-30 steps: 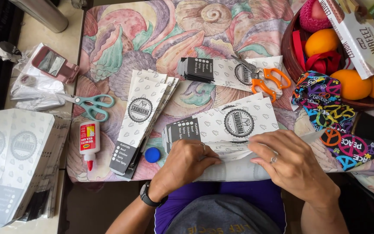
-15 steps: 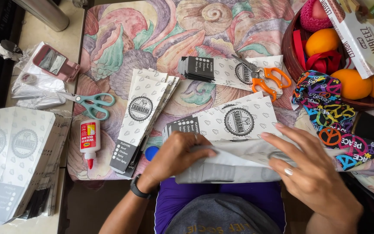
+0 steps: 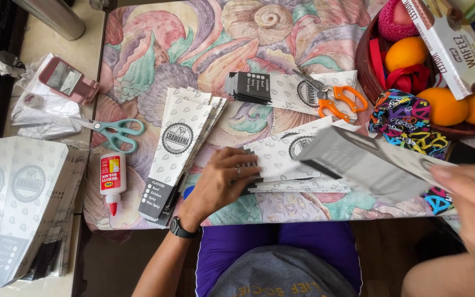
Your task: The person folds multiple white paper sheets printed with a logo into small rectangular packets. They fold each sheet in half, then fold the sides inward to create a packet shape, and stack the finished packets on the table.
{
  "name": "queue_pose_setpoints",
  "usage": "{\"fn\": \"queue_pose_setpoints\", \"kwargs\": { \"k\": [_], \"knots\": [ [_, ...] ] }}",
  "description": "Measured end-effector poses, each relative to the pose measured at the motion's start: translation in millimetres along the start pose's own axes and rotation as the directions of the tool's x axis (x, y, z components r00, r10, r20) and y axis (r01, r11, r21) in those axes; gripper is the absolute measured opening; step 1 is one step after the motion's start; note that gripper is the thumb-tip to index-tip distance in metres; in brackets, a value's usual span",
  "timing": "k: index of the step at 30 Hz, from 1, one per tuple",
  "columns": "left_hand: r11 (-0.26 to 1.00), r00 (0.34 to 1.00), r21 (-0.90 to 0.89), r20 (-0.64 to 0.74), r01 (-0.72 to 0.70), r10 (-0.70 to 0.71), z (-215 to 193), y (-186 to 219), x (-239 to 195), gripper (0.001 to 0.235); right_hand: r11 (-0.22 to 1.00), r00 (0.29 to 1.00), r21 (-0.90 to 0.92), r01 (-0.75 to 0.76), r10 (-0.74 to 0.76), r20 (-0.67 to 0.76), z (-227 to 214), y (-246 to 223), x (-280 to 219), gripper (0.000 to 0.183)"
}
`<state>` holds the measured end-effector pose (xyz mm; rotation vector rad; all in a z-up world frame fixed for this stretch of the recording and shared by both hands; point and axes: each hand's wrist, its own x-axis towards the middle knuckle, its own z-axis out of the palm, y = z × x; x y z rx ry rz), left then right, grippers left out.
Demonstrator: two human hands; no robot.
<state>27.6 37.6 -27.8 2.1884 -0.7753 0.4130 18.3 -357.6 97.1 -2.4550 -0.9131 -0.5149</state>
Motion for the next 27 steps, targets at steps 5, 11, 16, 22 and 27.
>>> {"fn": "queue_pose_setpoints", "kwargs": {
  "k": [5, 11, 16, 22, 27],
  "knots": [
    [0.974, 0.978, -0.096, 0.055, 0.206, -0.201, -6, -3, -10, 0.029, 0.964, 0.961, -0.051, 0.26, -0.263, -0.089, 43, -18, 71, 0.029],
    [0.76, 0.702, -0.387, -0.312, 0.521, -0.64, -32, 8, -4, 0.025, 0.926, 0.924, -0.027, 0.376, -0.373, 0.081, 123, -35, 86, 0.022],
    [0.898, 0.839, -0.234, -0.327, 0.373, -0.434, -29, 7, 4, 0.026, 0.946, 0.838, 0.194, 0.261, -0.321, 0.441, 144, -16, 87, 0.041],
    [0.83, 0.645, 0.435, 0.531, 0.35, -0.55, -14, 34, 50, 0.147, 0.988, 0.551, 0.0, 0.157, -0.088, 0.83, 150, -13, 118, 0.168],
    [0.798, 0.633, 0.566, 0.544, 0.208, -0.551, 3, 21, 48, 0.13, 0.981, 0.537, -0.047, 0.186, -0.062, 0.841, 168, 0, 108, 0.168]
  ]
}}
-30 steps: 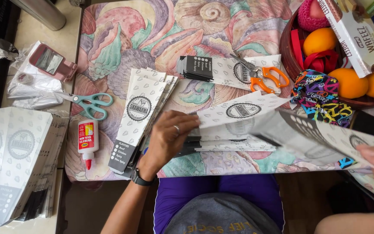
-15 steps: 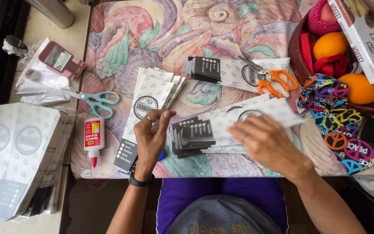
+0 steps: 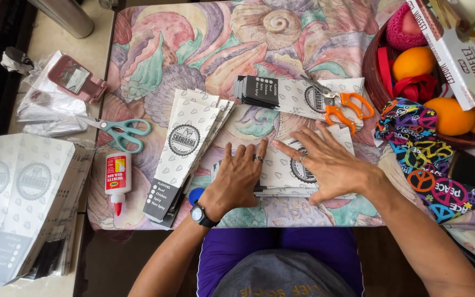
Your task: The person folds multiple white paper sheets printed with a logo into small rectangular packets. They fold each sheet in half, then fold the sides inward to create a packet shape, and stack the finished packets on the table.
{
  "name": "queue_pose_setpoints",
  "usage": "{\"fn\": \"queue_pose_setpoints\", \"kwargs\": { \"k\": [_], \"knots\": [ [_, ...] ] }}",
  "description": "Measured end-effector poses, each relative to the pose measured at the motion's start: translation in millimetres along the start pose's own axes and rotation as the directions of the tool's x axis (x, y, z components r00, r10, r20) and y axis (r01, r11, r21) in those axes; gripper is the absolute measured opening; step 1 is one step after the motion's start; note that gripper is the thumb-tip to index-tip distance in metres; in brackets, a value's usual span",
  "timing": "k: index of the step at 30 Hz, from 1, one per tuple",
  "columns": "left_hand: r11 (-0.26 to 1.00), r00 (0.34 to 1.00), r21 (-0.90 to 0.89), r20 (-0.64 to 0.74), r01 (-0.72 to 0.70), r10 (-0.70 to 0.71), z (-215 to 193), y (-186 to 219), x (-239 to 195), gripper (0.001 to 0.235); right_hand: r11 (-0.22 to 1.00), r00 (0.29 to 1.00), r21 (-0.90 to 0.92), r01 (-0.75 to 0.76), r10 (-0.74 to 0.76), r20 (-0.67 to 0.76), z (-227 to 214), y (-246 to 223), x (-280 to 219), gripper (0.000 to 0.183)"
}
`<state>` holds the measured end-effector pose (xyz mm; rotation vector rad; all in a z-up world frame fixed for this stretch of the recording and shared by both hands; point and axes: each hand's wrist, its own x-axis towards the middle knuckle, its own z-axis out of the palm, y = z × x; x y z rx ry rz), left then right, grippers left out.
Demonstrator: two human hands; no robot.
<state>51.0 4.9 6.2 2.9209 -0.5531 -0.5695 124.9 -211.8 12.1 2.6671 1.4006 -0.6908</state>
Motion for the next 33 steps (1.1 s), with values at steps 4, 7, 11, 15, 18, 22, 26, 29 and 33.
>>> {"fn": "queue_pose_setpoints", "kwargs": {
  "k": [4, 7, 11, 15, 18, 22, 26, 29, 33],
  "knots": [
    [1.0, 0.988, 0.003, -0.151, -0.023, 0.023, 16, -10, 3, 0.108, 0.999, 0.998, -0.029, -0.046, 0.047, 0.033, -11, -7, -11, 0.09],
    [0.998, 0.992, -0.055, -0.125, -0.027, 0.02, 13, -10, -3, 0.109, 1.0, 0.999, 0.023, 0.003, -0.002, -0.035, 5, 1, -9, 0.148],
    [0.999, 0.989, -0.015, -0.14, -0.046, 0.043, 15, -10, -3, 0.082, 0.999, 0.999, 0.029, -0.039, 0.039, -0.002, 10, 5, -8, 0.148],
    [0.998, 0.989, -0.051, -0.148, -0.024, 0.016, 16, -12, -5, 0.099, 0.996, 0.998, 0.081, -0.027, 0.031, -0.052, 8, 3, -7, 0.151],
    [0.999, 0.992, -0.011, -0.123, -0.032, 0.031, 12, -10, -8, 0.067, 0.998, 0.998, 0.046, -0.039, 0.042, -0.054, 17, 10, -5, 0.144],
    [0.992, 0.995, -0.118, -0.095, -0.037, 0.025, 8, -8, -11, 0.085, 0.995, 0.997, 0.078, -0.063, 0.066, -0.034, 13, 5, -4, 0.143],
    [0.988, 0.969, -0.133, -0.243, -0.078, 0.044, 32, -9, -10, 0.104, 0.996, 0.997, 0.083, -0.035, 0.04, -0.06, 16, 6, -7, 0.143],
    [0.993, 0.958, -0.085, -0.281, -0.085, 0.058, 40, -12, -7, 0.09, 0.998, 0.996, 0.054, -0.021, 0.026, -0.09, 23, 11, -4, 0.141],
    [0.971, 0.971, -0.226, -0.239, -0.074, 0.018, 20, -5, -23, 0.135, 0.998, 0.99, 0.058, -0.039, 0.047, -0.135, 13, 2, -16, 0.146]
  ]
}}
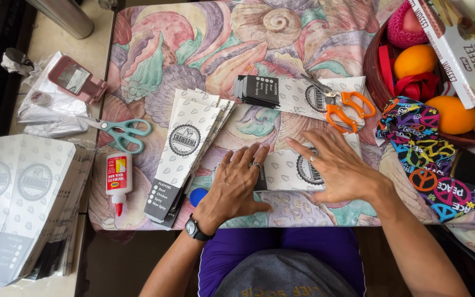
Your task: The person folds multiple white paper sheets printed with a logo into small rectangular packets. They fold each sheet in half, then fold the sides inward to create a packet shape, and stack the finished packets on the table.
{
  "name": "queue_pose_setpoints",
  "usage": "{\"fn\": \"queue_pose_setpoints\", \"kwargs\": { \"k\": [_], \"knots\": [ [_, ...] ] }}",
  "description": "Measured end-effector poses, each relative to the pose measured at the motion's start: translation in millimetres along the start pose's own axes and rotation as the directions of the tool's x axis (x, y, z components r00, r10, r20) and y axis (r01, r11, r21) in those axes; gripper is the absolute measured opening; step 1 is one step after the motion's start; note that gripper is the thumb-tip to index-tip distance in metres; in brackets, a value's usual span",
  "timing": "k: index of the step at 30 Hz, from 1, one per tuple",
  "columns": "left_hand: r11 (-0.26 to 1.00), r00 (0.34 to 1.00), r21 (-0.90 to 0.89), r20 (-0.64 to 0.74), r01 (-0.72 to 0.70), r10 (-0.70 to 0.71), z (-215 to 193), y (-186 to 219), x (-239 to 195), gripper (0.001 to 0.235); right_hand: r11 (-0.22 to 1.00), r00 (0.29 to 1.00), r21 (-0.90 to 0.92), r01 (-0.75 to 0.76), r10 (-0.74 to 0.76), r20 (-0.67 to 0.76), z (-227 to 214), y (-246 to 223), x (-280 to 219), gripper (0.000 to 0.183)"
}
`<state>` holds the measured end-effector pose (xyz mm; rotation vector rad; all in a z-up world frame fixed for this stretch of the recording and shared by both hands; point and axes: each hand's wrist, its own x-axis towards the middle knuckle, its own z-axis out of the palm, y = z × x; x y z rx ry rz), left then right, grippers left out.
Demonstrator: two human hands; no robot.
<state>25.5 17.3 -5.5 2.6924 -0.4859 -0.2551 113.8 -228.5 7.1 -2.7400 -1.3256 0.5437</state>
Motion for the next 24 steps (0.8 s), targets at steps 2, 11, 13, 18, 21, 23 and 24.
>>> {"fn": "queue_pose_setpoints", "kwargs": {
  "k": [2, 11, 13, 18, 21, 23, 24],
  "knots": [
    [0.998, 0.999, -0.054, -0.025, 0.02, -0.021, -1, 1, -2, 0.125, 0.998, 0.985, 0.044, 0.038, -0.03, -0.169, 9, 1, -11, 0.133],
    [0.991, 0.939, 0.007, -0.319, 0.136, -0.127, 49, 20, -2, 0.056, 0.992, 0.863, 0.024, -0.127, 0.123, -0.49, 64, -46, 6, 0.059],
    [0.987, 0.935, -0.002, -0.32, 0.159, -0.151, 65, 15, 0, 0.058, 0.989, 0.873, 0.036, -0.141, 0.141, -0.467, 76, -46, 11, 0.061],
    [0.977, 0.95, 0.004, -0.232, 0.215, -0.209, 82, 5, 3, 0.061, 0.988, 0.896, 0.034, -0.151, 0.152, -0.418, 92, -40, 17, 0.061],
    [0.976, 0.961, 0.015, -0.181, 0.217, -0.211, 76, 2, 5, 0.061, 0.989, 0.907, 0.011, -0.145, 0.138, -0.398, 92, -36, 20, 0.061],
    [0.977, 0.963, 0.036, -0.178, 0.212, -0.203, 80, 0, 5, 0.062, 0.99, 0.914, 0.016, -0.143, 0.138, -0.382, 91, -35, 19, 0.062],
    [0.977, 0.966, 0.057, -0.176, 0.204, -0.191, 82, -2, 5, 0.062, 0.989, 0.919, 0.02, -0.144, 0.142, -0.367, 91, -34, 18, 0.062]
  ]
}}
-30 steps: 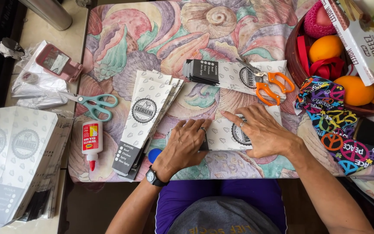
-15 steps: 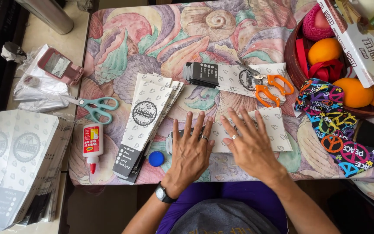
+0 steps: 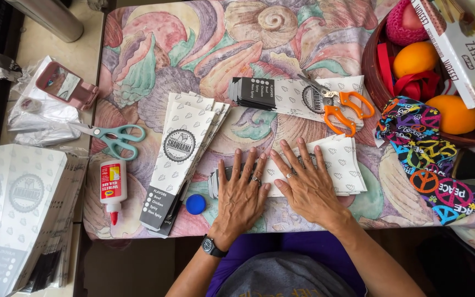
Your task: The person folds multiple white paper sheets printed with a logo into small rectangular packets. They fold each sheet in half, then fold the sides inward to create a packet shape, and stack the finished packets on the table.
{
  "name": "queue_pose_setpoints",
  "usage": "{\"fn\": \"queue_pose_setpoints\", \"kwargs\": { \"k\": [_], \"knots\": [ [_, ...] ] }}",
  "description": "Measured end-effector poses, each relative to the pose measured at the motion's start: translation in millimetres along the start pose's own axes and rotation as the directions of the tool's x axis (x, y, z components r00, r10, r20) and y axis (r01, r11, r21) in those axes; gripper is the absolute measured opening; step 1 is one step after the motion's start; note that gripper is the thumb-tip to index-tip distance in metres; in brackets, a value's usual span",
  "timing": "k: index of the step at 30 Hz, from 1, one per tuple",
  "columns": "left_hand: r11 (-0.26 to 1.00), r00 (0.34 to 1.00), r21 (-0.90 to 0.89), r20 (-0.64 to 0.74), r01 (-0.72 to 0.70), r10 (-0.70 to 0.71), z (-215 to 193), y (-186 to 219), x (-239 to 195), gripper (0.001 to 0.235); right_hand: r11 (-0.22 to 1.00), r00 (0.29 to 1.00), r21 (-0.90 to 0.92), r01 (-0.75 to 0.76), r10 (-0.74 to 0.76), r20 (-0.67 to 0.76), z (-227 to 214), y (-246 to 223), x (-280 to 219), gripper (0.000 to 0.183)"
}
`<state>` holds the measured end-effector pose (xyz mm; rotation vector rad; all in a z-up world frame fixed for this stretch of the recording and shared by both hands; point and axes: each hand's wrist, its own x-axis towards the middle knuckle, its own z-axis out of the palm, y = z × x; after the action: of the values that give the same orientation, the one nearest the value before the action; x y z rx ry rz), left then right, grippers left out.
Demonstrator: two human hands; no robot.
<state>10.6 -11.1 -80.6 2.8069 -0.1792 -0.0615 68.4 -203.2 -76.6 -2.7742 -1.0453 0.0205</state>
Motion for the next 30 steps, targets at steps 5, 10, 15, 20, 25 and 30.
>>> {"fn": "queue_pose_setpoints", "kwargs": {
  "k": [5, 10, 15, 20, 25, 30],
  "knots": [
    [0.999, 1.0, 0.02, 0.007, 0.027, -0.027, 6, -2, 3, 0.067, 0.995, 0.992, 0.007, -0.104, 0.104, 0.067, 1, 22, -11, 0.068],
    [0.999, 0.999, 0.019, 0.016, 0.033, -0.033, 6, -2, 2, 0.068, 0.974, 0.972, 0.042, -0.222, 0.218, 0.093, 1, 55, -36, 0.071],
    [0.989, 0.999, -0.144, -0.018, 0.026, -0.029, 8, -6, 1, 0.077, 0.951, 0.968, 0.198, -0.236, 0.249, -0.042, -5, 52, -44, 0.068],
    [0.967, 0.889, -0.229, -0.457, -0.115, -0.002, -3, -10, -16, 0.083, 0.912, 0.869, 0.38, -0.154, 0.308, -0.386, -12, 78, -65, 0.077],
    [0.948, 0.822, -0.319, -0.534, 0.022, -0.199, -16, -1, -26, 0.077, 0.764, 0.825, 0.44, -0.471, 0.559, -0.088, -33, 57, -65, 0.081],
    [0.85, 0.871, -0.527, -0.427, -0.023, -0.241, -20, 1, -26, 0.073, 0.703, 0.79, 0.494, -0.512, 0.611, -0.05, -42, 38, -59, 0.082]
  ]
}}
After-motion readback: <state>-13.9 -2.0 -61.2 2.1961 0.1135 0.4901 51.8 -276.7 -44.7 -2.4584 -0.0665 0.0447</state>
